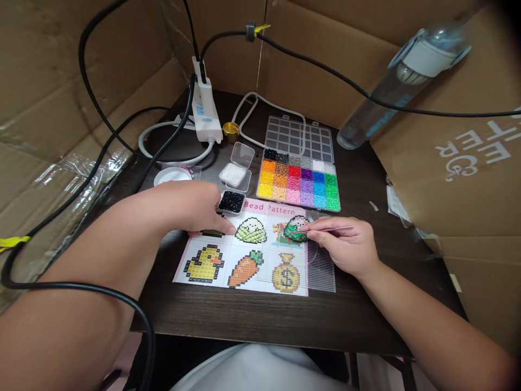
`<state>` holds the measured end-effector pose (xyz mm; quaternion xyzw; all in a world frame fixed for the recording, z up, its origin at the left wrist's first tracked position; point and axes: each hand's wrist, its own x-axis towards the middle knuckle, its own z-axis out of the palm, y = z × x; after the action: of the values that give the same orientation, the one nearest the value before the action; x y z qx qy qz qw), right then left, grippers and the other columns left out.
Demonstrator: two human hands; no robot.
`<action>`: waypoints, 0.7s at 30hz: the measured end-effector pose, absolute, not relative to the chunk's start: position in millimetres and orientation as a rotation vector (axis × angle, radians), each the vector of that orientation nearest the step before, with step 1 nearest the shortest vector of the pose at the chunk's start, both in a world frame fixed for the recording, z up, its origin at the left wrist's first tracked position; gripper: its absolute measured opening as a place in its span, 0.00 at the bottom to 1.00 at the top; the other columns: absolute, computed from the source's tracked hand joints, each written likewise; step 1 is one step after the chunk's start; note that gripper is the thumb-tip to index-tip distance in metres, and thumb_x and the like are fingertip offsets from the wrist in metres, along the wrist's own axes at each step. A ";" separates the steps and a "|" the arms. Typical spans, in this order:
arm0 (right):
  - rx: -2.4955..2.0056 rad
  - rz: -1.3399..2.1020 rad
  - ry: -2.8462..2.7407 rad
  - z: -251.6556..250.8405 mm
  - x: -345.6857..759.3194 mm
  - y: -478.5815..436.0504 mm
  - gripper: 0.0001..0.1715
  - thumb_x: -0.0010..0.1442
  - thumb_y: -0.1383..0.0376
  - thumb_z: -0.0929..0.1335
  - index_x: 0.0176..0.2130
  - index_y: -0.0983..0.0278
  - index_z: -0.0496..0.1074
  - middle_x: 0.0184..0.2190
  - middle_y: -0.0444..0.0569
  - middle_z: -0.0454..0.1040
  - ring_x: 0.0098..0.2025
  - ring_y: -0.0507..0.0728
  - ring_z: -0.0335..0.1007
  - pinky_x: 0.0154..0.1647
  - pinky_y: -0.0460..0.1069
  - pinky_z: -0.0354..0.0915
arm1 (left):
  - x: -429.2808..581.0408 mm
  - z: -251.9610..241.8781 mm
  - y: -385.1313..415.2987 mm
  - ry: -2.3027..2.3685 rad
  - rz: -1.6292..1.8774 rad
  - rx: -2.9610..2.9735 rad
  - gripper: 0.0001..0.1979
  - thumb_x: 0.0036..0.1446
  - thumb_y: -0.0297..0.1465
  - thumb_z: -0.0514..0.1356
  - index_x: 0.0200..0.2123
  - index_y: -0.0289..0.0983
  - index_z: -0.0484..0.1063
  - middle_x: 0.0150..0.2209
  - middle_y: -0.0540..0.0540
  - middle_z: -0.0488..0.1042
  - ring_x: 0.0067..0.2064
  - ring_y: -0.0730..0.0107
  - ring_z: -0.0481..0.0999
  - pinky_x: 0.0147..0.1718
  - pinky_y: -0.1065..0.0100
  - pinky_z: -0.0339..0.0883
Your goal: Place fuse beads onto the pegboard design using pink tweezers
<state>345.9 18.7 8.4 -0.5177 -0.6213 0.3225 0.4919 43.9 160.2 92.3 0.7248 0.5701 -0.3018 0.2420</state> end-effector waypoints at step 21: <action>-1.262 0.761 -1.523 6.1 349.2 14.6 0.05 0.68 0.63 0.89 0.41 0.50 0.99 0.38 0.49 0.97 0.37 0.63 0.99 0.41 0.51 0.94 | 45.7 96.4 155.8 1.549 -0.874 2.015 0.23 0.60 0.59 0.74 0.40 0.46 0.90 0.31 0.39 0.90 0.39 0.42 0.88 0.44 0.50 0.73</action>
<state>349.2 14.6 6.1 -0.5192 -0.6269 0.3132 0.4892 45.7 155.8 96.4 0.7305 0.5615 -0.3168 0.2253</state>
